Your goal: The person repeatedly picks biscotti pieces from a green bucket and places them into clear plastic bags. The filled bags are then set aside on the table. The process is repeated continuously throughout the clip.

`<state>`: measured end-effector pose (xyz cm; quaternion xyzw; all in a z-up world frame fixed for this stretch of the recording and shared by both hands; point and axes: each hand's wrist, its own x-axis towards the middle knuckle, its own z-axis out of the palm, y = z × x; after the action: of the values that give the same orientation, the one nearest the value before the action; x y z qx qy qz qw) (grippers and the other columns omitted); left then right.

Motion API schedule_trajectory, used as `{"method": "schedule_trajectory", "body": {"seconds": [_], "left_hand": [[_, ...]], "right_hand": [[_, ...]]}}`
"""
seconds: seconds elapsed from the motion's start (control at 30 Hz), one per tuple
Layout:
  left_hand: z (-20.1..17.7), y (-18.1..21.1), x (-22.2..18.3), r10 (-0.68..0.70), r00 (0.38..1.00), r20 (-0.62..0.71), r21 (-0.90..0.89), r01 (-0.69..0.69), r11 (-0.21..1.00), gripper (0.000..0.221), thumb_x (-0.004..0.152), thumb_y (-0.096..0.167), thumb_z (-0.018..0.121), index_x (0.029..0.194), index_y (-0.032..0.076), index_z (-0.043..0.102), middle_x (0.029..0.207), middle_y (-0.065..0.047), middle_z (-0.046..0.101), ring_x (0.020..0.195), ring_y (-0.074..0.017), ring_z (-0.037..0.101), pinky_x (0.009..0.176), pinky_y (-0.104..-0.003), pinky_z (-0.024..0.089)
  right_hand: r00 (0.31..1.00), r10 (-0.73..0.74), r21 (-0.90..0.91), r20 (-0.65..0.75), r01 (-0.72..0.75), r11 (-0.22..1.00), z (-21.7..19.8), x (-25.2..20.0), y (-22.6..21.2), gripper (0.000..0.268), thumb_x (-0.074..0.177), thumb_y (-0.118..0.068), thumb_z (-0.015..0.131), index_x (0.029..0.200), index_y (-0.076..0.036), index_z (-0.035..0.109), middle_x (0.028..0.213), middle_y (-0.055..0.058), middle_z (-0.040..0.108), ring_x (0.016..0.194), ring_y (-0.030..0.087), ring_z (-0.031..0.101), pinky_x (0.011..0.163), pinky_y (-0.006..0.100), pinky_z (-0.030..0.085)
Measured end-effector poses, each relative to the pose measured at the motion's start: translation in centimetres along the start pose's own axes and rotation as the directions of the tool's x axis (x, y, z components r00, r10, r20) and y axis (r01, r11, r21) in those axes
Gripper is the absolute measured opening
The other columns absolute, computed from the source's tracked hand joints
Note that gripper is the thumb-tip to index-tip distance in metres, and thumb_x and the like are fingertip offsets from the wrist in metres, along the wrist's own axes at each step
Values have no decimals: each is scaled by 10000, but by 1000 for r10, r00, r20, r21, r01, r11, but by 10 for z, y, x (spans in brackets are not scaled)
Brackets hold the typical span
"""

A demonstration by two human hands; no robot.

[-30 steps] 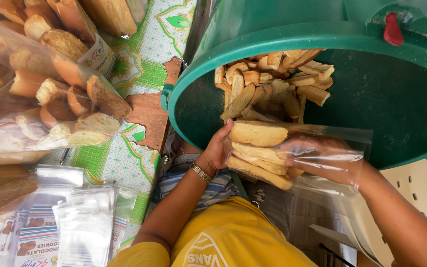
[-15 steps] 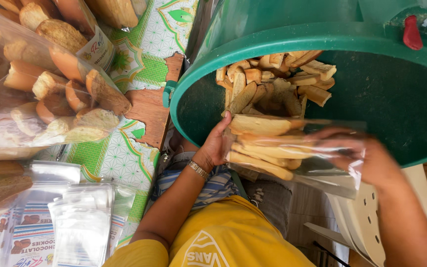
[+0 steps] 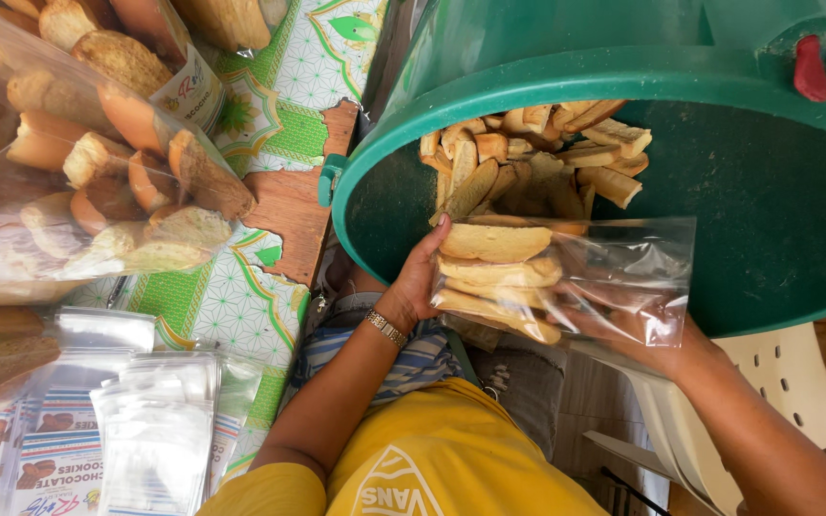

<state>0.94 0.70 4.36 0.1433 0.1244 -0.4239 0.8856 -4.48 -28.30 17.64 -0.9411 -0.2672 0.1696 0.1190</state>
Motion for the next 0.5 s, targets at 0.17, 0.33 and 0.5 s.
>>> {"method": "schedule_trajectory", "body": {"seconds": [0.17,0.33,0.5], "left_hand": [[5,4,-3,10,996,-90,107,-1,994,946,773,744,655,1455,103,519,1465,-162,569,1315,-326,574,1063,-485,499],[6,6,-5,-37,999,-5,90,37,995,1017,761,797,631,1487,97,494,1490,-199,543,1334,-382,550,1049,-544,497],[4,15,-10,-105,994,24,44,104,994,1007,716,841,587,1492,208,479,1506,-162,528,1332,-410,546,971,-708,473]], "right_hand": [[812,509,-287,285,-435,854,6,-6,5,589,943,-526,599,1485,-316,509,1345,70,653,1095,211,693,963,384,579],[687,637,-13,351,-676,736,-37,-5,-21,479,875,-497,751,1334,-380,682,1107,54,802,903,172,770,874,348,657],[965,262,811,-26,-133,570,-84,-28,-6,441,864,-144,730,1294,-116,639,1245,172,685,1016,303,743,789,451,668]]}}
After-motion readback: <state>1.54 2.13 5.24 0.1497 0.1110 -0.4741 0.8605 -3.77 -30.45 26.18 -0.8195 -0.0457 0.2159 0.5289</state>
